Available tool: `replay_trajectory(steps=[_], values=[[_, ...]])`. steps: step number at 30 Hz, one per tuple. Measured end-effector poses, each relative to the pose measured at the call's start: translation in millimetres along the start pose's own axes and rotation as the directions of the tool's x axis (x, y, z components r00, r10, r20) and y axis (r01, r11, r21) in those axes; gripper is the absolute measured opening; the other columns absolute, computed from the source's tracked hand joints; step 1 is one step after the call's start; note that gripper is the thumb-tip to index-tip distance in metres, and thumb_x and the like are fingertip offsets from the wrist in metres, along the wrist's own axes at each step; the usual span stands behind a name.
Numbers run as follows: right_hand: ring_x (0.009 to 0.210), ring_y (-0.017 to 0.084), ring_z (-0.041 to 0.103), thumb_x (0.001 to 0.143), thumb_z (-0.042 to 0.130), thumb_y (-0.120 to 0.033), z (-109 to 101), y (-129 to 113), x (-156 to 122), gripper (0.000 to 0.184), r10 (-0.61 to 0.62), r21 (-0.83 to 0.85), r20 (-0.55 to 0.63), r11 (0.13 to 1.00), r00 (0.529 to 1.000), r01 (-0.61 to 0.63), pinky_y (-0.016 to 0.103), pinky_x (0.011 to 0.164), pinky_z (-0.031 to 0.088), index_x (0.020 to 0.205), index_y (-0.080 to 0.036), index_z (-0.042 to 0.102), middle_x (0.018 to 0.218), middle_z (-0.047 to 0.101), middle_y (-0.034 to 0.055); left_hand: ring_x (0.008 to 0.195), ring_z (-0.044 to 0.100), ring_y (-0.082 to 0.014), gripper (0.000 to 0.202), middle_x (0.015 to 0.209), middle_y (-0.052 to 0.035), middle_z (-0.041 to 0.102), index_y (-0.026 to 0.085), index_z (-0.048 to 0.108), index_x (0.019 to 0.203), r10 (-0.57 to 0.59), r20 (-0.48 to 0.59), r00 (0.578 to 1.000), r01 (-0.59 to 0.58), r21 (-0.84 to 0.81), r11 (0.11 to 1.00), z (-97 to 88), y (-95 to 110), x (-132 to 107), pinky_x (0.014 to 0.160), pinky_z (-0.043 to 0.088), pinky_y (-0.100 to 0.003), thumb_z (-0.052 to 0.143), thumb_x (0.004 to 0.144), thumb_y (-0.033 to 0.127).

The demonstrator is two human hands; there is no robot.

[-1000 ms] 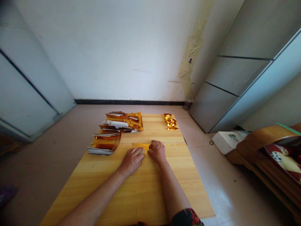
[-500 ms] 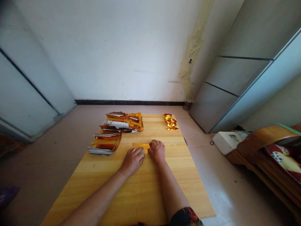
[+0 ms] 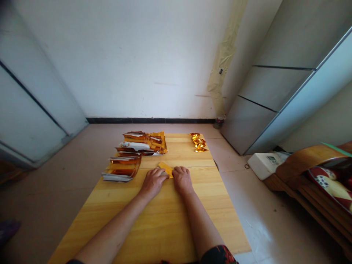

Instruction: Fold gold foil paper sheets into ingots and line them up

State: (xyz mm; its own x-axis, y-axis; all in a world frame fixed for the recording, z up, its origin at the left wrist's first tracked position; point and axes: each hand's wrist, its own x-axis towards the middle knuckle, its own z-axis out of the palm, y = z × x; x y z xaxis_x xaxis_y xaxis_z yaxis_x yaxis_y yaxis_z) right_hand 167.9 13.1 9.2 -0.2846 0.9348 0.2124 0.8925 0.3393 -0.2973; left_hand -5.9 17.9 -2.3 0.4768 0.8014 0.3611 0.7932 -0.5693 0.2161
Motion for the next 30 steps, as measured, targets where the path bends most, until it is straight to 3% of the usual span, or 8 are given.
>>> replay_trajectory(steps=[6,11,15,19,30], values=[[0.095,0.019,0.051,0.088,0.051,-0.018,-3.6,-11.8,-7.7,0.020,-0.018,0.023,0.043,1.000,0.999,0.017,0.031,0.083,0.036,0.093,-0.026,0.069,0.097,0.063,0.0048,0.102,0.050,-0.0226,0.025,0.108,-0.0053,0.061,0.029,0.069,0.095,-0.062,0.007,0.998,0.062,0.065,0.996,-6.0,-3.9,-0.5,0.084,0.040,-0.038,0.054,0.083,0.014],[0.090,0.017,0.052,0.087,0.054,-0.020,-2.1,-9.0,-9.7,0.019,-0.076,0.091,0.016,0.993,0.997,0.074,0.030,0.082,0.036,0.086,-0.027,0.072,0.092,0.064,0.0032,0.098,0.051,-0.0211,0.024,0.105,-0.0054,0.062,0.028,0.069,0.098,-0.112,-0.001,0.994,0.112,0.014,0.994,-5.5,-5.1,-3.6,0.082,0.041,-0.035,0.054,0.083,0.016],[0.098,0.018,0.052,0.082,0.060,-0.022,-0.4,4.2,-6.2,0.016,-0.092,0.146,-0.025,0.985,0.995,0.094,0.029,0.086,0.037,0.090,-0.030,0.073,0.106,0.061,0.0032,0.100,0.051,-0.0212,0.019,0.107,-0.0038,0.062,0.030,0.068,0.098,-0.114,-0.009,0.993,0.114,-0.020,0.993,-3.5,-8.2,-4.7,0.082,0.040,-0.036,0.058,0.082,0.024],[0.110,0.022,0.048,0.077,0.068,-0.029,-0.4,13.5,-3.5,0.020,-0.120,0.155,0.024,0.981,0.992,0.115,0.035,0.092,0.036,0.096,-0.035,0.072,0.123,0.056,0.0020,0.099,0.052,-0.0210,0.019,0.107,-0.0031,0.062,0.031,0.069,0.097,-0.133,-0.009,0.991,0.133,-0.025,0.991,-2.8,-9.2,-4.4,0.082,0.039,-0.037,0.059,0.082,0.025],[0.106,0.021,0.050,0.079,0.067,-0.034,0.3,10.5,1.5,0.014,-0.137,0.132,0.024,0.982,0.990,0.132,0.036,0.090,0.034,0.092,-0.034,0.073,0.124,0.057,0.0015,0.102,0.051,-0.0216,0.021,0.110,-0.0027,0.062,0.032,0.068,0.098,-0.155,-0.019,0.988,0.154,-0.037,0.987,-3.5,-7.6,-5.6,0.083,0.038,-0.038,0.058,0.082,0.024]])
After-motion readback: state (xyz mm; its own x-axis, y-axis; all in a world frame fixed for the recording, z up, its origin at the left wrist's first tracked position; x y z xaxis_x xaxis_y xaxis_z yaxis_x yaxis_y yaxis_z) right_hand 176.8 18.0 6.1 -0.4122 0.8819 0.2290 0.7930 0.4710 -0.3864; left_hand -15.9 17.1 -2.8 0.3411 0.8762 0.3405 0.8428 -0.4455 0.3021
